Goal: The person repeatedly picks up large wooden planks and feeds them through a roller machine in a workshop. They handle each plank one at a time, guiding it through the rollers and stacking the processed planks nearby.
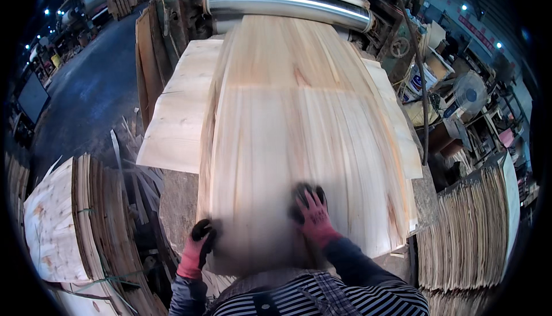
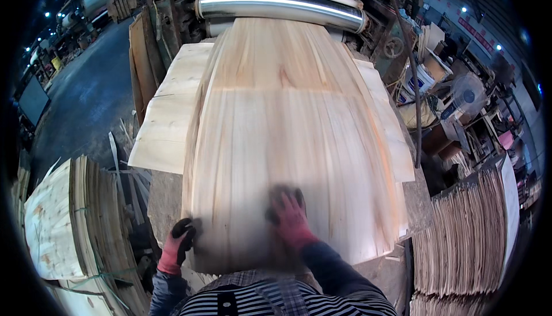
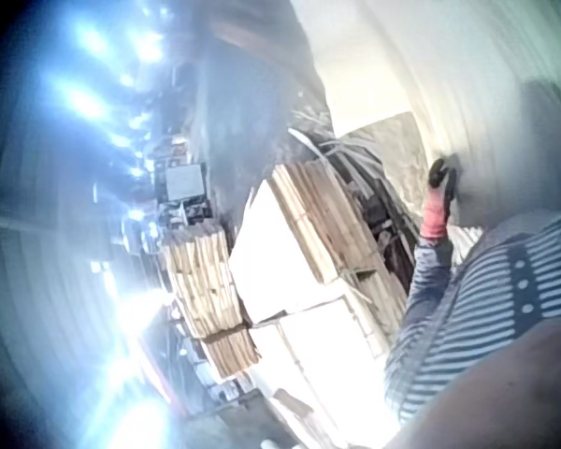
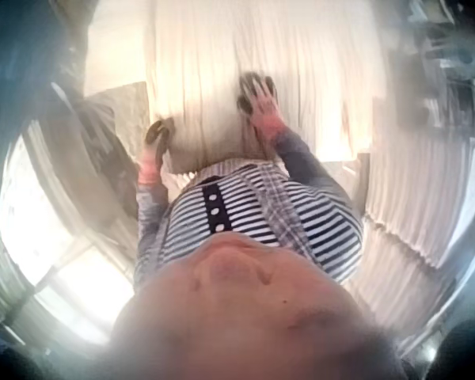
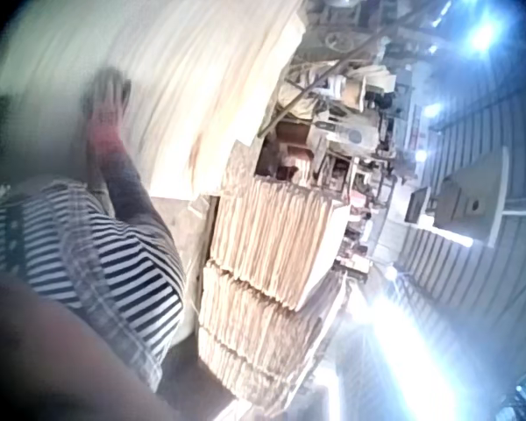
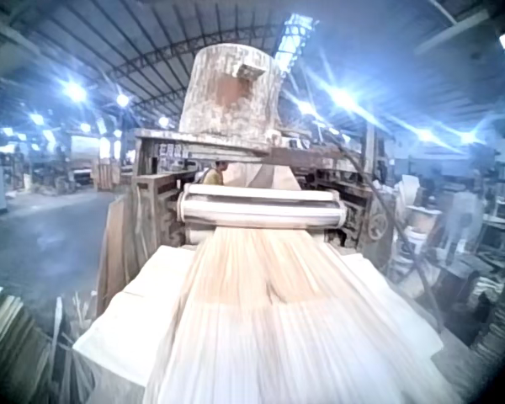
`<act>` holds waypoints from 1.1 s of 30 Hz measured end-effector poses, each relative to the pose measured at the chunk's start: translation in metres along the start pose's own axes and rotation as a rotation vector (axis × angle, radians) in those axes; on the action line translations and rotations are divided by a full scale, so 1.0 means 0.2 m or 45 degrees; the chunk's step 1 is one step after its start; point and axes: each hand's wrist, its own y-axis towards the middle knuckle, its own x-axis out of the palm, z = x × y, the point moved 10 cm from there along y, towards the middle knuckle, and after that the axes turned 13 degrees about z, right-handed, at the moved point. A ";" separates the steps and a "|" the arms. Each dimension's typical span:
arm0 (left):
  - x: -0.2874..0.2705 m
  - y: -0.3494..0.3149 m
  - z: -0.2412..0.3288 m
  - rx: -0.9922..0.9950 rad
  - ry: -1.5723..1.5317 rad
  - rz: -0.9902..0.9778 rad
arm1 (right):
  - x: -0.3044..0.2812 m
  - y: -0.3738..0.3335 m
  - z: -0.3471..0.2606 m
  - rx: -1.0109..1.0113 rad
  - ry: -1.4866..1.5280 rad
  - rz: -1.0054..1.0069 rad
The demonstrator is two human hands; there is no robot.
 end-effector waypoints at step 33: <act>0.01 -0.16 0.04 0.603 0.992 0.197 | -0.47 0.38 0.34 0.164 0.122 0.617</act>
